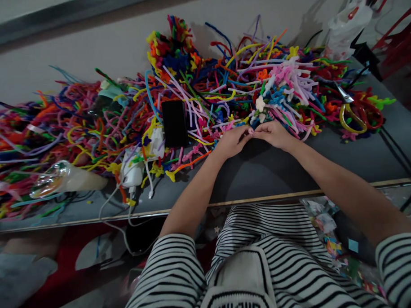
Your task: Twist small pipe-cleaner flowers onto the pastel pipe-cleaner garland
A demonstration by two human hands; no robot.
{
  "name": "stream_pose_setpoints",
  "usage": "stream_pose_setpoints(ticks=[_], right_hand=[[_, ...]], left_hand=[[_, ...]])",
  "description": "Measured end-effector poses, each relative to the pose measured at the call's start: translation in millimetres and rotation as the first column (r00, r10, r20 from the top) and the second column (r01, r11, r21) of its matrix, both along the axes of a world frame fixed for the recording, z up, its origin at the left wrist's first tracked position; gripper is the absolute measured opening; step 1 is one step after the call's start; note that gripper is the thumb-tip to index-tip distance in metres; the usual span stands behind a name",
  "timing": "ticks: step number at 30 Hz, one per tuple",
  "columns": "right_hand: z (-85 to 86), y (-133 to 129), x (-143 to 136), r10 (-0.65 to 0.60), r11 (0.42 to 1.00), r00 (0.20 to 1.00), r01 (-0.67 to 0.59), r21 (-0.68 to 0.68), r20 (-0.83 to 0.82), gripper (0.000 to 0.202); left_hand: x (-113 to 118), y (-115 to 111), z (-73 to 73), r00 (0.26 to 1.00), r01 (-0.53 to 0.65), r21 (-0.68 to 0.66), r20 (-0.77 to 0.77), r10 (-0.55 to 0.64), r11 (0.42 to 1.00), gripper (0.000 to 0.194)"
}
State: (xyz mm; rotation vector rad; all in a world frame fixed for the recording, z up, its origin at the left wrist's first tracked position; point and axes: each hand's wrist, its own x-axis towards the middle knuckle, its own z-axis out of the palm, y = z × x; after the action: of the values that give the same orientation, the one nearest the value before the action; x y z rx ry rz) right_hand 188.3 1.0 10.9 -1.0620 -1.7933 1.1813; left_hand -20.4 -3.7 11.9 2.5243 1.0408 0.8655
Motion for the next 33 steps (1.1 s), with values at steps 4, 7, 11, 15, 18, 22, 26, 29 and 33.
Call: stream_pose_setpoints(ticks=[4,7,11,15,18,22,26,29,33], right_hand=[[4.5,7.6,9.4,0.182,0.963,0.982,-0.187,-0.196,-0.041,0.052],[3.6,9.6,11.2,0.244,0.949,0.970,-0.242,-0.204,-0.017,0.048],[-2.4,3.6,4.1,0.116,0.993,0.988,-0.117,0.003,0.099,0.036],[-2.4,-12.5,-7.7,-0.062,0.945,0.953,-0.039,0.325,0.295,0.015],[0.3,-17.8,-12.4,-0.145,0.926,0.952,0.035,0.377,0.269,0.014],[1.6,-8.6,-7.4,-0.033,0.999,0.999,0.033,-0.007,0.008,0.030],[3.8,0.3,3.7,0.102,0.917,0.963,-0.188,-0.353,-0.248,0.041],[5.2,2.3,9.4,0.196,0.872,0.939,-0.298,-0.387,-0.282,0.042],[3.2,4.2,9.4,0.256,0.882,0.938,-0.326,-0.341,-0.235,0.047]], left_hand=[[-3.2,0.7,1.0,0.991,0.064,0.127,-0.127,-0.048,0.990,0.032],[-2.6,-1.6,1.9,0.985,0.070,0.208,-0.172,-0.034,0.976,0.036],[0.7,-4.7,3.7,0.990,-0.055,0.139,-0.122,0.073,0.989,0.024],[4.4,-2.1,4.8,0.978,-0.208,-0.175,-0.033,0.205,0.962,0.023],[4.4,0.2,5.0,0.968,-0.202,-0.384,0.062,0.244,0.901,0.030],[0.6,2.5,2.8,0.986,-0.050,-0.239,0.144,0.086,0.970,0.027],[-3.7,4.1,1.3,0.995,0.086,0.043,0.048,-0.088,0.995,0.026],[-5.3,1.0,4.5,0.994,0.109,0.134,-0.013,-0.109,0.985,0.028],[-1.0,-7.8,9.3,0.995,0.097,0.176,0.005,-0.099,0.980,0.028]])
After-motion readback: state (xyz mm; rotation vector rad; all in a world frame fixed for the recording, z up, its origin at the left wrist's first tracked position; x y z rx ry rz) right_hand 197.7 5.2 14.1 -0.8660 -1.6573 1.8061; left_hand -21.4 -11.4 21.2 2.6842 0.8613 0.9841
